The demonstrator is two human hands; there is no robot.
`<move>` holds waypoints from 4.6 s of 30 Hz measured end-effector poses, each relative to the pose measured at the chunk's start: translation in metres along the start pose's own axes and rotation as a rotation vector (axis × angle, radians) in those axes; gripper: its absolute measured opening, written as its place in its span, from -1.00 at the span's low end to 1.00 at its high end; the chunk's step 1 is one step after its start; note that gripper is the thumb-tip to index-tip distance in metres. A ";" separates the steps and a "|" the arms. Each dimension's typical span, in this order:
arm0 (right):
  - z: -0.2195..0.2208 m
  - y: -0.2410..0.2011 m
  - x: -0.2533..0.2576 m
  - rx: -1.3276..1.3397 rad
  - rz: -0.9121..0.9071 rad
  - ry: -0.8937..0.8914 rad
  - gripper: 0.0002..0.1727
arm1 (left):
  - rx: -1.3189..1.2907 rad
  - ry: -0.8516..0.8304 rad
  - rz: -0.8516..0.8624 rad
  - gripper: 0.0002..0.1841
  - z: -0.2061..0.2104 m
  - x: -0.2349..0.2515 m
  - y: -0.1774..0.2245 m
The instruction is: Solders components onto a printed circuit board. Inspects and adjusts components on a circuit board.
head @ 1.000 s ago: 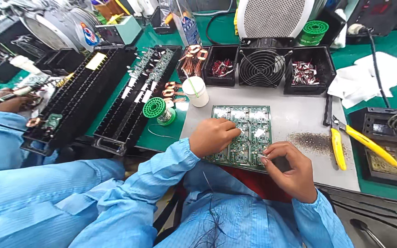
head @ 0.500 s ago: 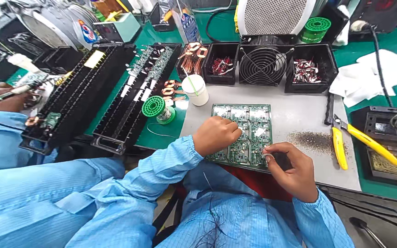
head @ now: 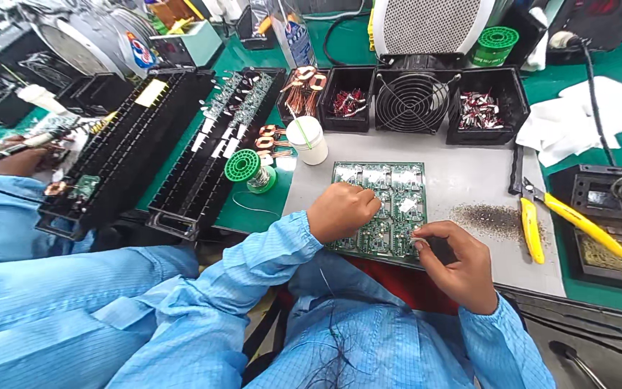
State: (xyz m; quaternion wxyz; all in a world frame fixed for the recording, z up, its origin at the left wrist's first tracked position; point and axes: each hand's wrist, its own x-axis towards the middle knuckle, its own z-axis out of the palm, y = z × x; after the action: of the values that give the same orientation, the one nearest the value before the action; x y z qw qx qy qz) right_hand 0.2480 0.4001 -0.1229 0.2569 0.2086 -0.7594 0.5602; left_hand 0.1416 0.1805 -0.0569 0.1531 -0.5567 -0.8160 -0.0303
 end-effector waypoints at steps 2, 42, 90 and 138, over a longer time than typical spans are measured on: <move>0.000 0.000 0.000 -0.002 0.001 0.002 -0.81 | 0.016 0.026 0.015 -0.84 0.002 -0.001 -0.001; 0.000 0.000 0.000 0.008 0.005 0.010 -0.80 | -0.249 0.161 -0.064 -0.85 0.001 0.004 -0.015; 0.003 0.000 0.000 0.026 0.137 0.233 -0.65 | -0.390 0.159 0.017 -0.87 0.014 0.051 -0.014; 0.002 -0.013 0.010 -0.008 0.035 0.242 -0.85 | 0.007 0.110 0.338 -0.89 0.027 0.075 -0.043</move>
State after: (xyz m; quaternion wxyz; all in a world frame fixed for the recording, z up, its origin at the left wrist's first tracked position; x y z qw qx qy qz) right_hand 0.2479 0.3940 -0.1076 0.3375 0.1251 -0.7286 0.5827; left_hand 0.0713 0.2371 -0.0561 0.2022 -0.6830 -0.7012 -0.0317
